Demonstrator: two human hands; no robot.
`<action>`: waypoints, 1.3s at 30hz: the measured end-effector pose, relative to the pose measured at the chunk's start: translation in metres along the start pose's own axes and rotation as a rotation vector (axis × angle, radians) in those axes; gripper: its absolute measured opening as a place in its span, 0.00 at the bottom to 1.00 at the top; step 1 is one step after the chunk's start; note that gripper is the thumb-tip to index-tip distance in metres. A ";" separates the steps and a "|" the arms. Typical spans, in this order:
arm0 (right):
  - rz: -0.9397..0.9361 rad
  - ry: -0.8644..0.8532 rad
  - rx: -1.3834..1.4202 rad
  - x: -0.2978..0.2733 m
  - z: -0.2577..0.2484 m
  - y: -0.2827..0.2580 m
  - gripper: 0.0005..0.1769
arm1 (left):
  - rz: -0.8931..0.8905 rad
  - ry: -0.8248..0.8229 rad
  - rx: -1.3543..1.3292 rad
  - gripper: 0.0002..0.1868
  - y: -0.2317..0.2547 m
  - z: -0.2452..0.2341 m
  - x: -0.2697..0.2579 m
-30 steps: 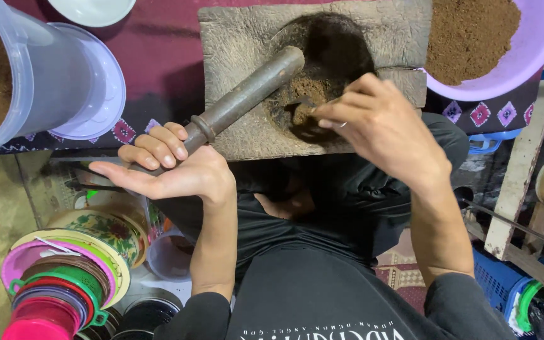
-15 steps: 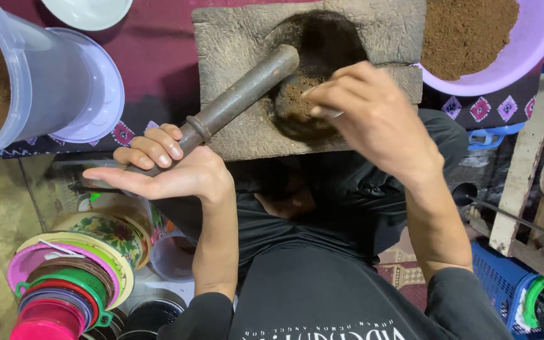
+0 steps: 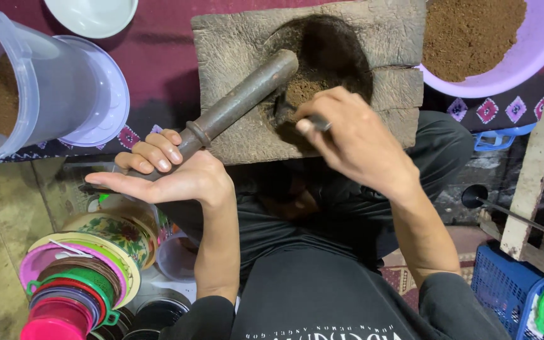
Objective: Grinding spices in a stone mortar using a wooden pestle and a spoon
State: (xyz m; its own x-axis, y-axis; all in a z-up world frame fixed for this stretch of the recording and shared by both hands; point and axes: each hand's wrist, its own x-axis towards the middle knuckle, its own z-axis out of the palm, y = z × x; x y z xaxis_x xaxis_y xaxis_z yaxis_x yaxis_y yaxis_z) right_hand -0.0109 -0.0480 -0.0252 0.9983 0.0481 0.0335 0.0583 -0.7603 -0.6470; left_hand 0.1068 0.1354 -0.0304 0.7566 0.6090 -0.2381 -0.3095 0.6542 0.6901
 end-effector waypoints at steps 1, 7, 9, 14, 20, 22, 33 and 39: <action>0.002 -0.001 0.001 -0.002 -0.005 -0.006 0.15 | -0.001 0.001 0.002 0.27 0.000 -0.001 0.001; -0.052 0.222 0.195 -0.003 -0.008 -0.019 0.09 | 0.008 -0.033 -0.061 0.27 -0.003 -0.003 0.002; -0.006 0.149 0.194 -0.002 -0.003 -0.009 0.14 | 0.006 -0.007 -0.031 0.27 -0.001 -0.002 0.001; 0.052 0.190 0.256 -0.007 -0.014 -0.015 0.13 | 0.011 0.018 -0.017 0.27 -0.001 0.001 0.000; 0.112 0.016 0.064 -0.005 -0.006 0.003 0.16 | 0.008 0.006 -0.023 0.27 -0.001 0.000 0.001; 0.143 0.032 0.098 0.002 -0.007 0.006 0.19 | 0.006 0.014 -0.024 0.27 -0.001 0.000 0.001; 0.061 0.030 -0.114 0.017 -0.009 0.029 0.15 | 0.022 0.014 -0.012 0.27 -0.001 0.001 0.000; 0.010 0.224 -0.423 0.001 -0.014 0.034 0.12 | 0.002 -0.010 -0.029 0.27 -0.001 -0.002 0.001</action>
State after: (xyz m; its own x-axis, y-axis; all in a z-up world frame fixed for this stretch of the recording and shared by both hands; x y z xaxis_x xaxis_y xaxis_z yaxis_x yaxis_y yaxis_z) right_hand -0.0074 -0.0825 -0.0364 0.9728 -0.0663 0.2220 -0.0008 -0.9592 -0.2829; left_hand 0.1070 0.1365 -0.0326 0.7615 0.6060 -0.2299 -0.3276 0.6660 0.6702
